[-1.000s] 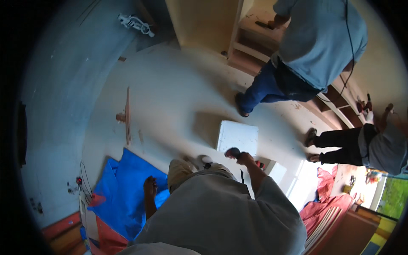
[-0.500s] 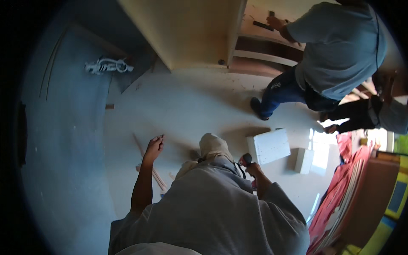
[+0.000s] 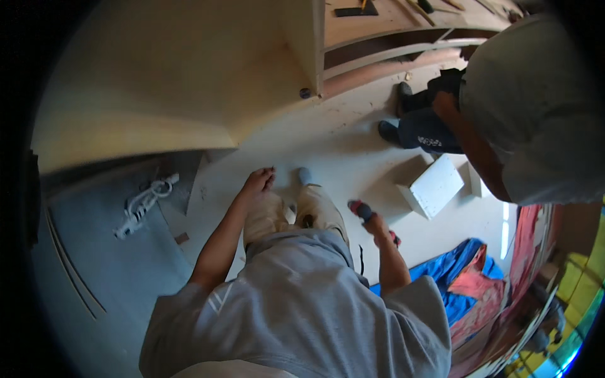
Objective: The person assembles a wooden cabinet by gathering screws and driving them into the wooden panels using an electric drill while another person holds the pieces in place.
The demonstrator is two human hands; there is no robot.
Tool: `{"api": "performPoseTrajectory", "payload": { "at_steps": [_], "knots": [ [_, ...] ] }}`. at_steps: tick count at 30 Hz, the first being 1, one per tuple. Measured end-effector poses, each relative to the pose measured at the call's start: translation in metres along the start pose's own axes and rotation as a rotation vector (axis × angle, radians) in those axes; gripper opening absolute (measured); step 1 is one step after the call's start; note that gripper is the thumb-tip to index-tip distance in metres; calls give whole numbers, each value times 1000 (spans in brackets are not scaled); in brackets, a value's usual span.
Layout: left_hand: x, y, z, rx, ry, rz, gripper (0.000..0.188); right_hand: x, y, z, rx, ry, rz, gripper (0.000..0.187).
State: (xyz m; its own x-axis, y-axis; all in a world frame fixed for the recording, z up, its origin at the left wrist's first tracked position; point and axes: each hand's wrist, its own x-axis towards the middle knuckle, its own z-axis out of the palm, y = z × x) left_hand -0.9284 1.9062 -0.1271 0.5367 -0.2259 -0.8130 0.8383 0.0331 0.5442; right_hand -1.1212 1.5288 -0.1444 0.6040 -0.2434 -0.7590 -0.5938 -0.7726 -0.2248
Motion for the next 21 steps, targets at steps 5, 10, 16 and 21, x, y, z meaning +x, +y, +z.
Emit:
{"api": "performPoseTrajectory", "payload": {
  "at_steps": [5, 10, 16, 21],
  "knots": [
    [117, 99, 20, 131, -290, -73, 16, 34, -139, -38, 522, 393, -103, 36],
    [269, 159, 34, 235, -456, -87, 17, 117, -242, -34, 947, 820, -73, 35],
    [434, 162, 75, 314, -514, -146, 15, 210, -267, 14, 1512, 690, 43, 20],
    [511, 151, 95, 45, -522, -178, 13, 267, -242, 59, 1355, 876, -109, 31]
  ]
}}
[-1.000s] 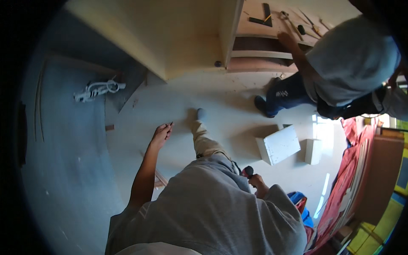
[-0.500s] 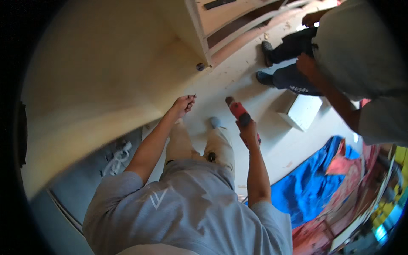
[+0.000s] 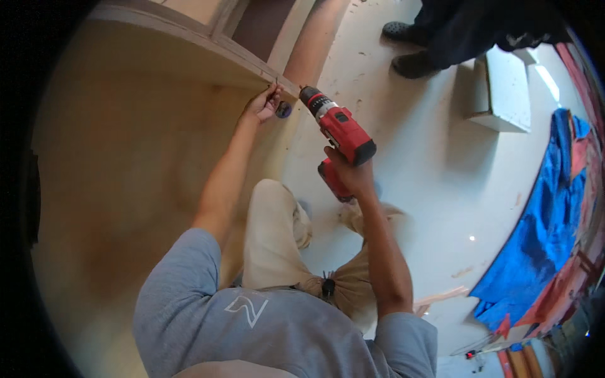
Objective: The person assembles a wooden cabinet by gathering screws and driving them into the wooden panels using an electric drill while another person holds the pieces in place.
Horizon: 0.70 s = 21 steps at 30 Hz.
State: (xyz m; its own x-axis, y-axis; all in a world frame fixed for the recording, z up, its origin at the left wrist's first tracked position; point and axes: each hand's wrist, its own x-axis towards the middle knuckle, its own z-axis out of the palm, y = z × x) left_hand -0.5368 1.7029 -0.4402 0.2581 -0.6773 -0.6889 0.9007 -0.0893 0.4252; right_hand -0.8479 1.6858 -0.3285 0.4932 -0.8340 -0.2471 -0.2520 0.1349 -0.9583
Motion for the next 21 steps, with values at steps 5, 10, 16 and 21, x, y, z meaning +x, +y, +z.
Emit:
{"api": "performPoseTrajectory", "payload": {
  "at_steps": [5, 10, 16, 21],
  "knots": [
    [9, -13, -12, -97, -210, 91, 12, 21, 32, 3, -73, -16, -176, 32],
    [7, -16, -17, -313, -240, 75, 15, 36, 49, 7, -114, 59, -197, 28],
    [7, -23, -9, -265, -208, 211, 15, 30, 52, 7, -148, 134, -156, 30],
    [10, -27, 1, -173, -177, 303, 17, 6, 41, 6, -178, 130, -157, 32]
  ]
}}
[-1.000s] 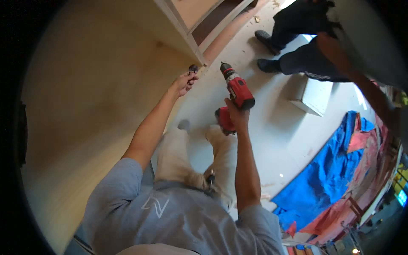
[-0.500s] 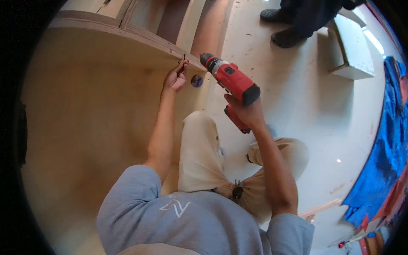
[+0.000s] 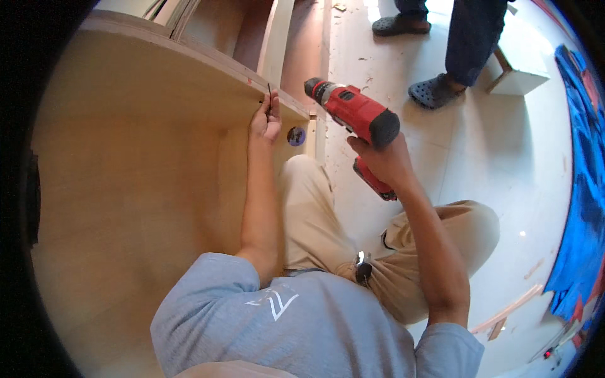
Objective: The person assembles a wooden cabinet by gathering screws and driving them into the wooden panels using an electric drill while another person holds the pieces in place.
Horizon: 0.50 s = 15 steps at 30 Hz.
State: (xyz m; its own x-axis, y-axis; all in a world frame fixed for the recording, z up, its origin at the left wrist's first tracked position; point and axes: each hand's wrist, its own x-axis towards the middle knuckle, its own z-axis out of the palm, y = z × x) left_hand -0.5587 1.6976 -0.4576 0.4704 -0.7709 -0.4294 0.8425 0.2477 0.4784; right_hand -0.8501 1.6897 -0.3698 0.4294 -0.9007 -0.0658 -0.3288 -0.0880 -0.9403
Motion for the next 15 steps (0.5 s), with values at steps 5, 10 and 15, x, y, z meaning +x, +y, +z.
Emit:
{"api": "performPoseTrajectory", "payload": {
  "at_steps": [5, 10, 15],
  "knots": [
    [1, 2, 6, -8, -83, 13, 19, -3, -6, 2, -20, -7, -137, 37],
    [2, 13, 9, 80, -135, -71, 18, -2, 16, 18, 62, 13, -90, 36],
    [-5, 15, 2, 96, -66, -128, 20, 0, 9, 24, 168, -15, -65, 35]
  ]
}}
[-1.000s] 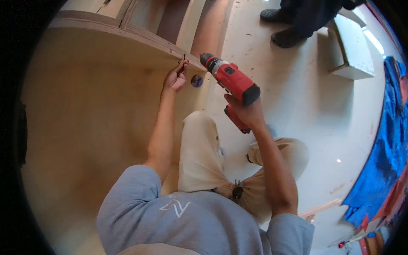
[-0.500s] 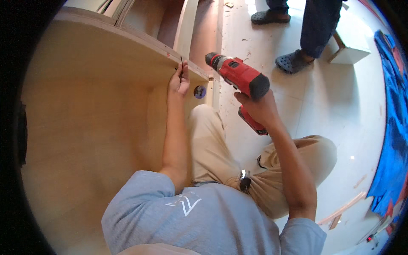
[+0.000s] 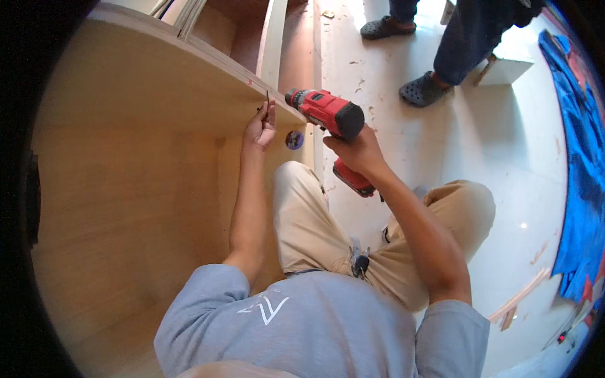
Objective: The person assembles a wooden cabinet by gathering screws and driving them into the wooden panels using an electric drill while another person holds the pieces in place.
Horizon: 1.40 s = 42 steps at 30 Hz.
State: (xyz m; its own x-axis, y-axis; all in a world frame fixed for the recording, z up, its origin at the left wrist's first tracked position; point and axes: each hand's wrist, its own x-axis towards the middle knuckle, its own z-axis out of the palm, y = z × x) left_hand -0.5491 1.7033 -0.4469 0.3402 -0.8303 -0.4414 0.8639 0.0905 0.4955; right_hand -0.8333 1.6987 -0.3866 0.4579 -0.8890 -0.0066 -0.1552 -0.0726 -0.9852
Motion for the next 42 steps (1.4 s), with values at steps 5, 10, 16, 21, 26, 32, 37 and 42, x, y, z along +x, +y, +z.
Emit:
{"api": "performPoseTrajectory", "payload": {
  "at_steps": [5, 10, 16, 21, 26, 32, 37, 42],
  "knots": [
    [-16, -6, 15, 33, -19, -27, 13, 4, -10, -4, -19, -44, 53, 26],
    [-21, 12, 9, 435, -293, -328, 12, 3, -7, -6, -122, -28, 69, 27],
    [-20, 13, 35, 824, -96, 25, 10, 4, 0, -8, -69, 3, 73, 26],
    [-7, -2, 9, 417, 23, 31, 11, 3, -11, -6, -6, -10, 100, 26],
    [-7, -7, 23, 106, 14, 87, 15, 6, -1, -6, -70, -38, 126, 38],
    [0, 0, 32, -262, 70, 6, 18, 6, -3, -5, -25, -60, 106, 38],
    [2, -30, 45, -479, 95, 143, 16, 7, -6, -9, -122, -54, 39, 38],
    [7, -35, 44, -783, 2, 118, 15, 7, -4, -8, -70, -71, 91, 39]
  ]
}}
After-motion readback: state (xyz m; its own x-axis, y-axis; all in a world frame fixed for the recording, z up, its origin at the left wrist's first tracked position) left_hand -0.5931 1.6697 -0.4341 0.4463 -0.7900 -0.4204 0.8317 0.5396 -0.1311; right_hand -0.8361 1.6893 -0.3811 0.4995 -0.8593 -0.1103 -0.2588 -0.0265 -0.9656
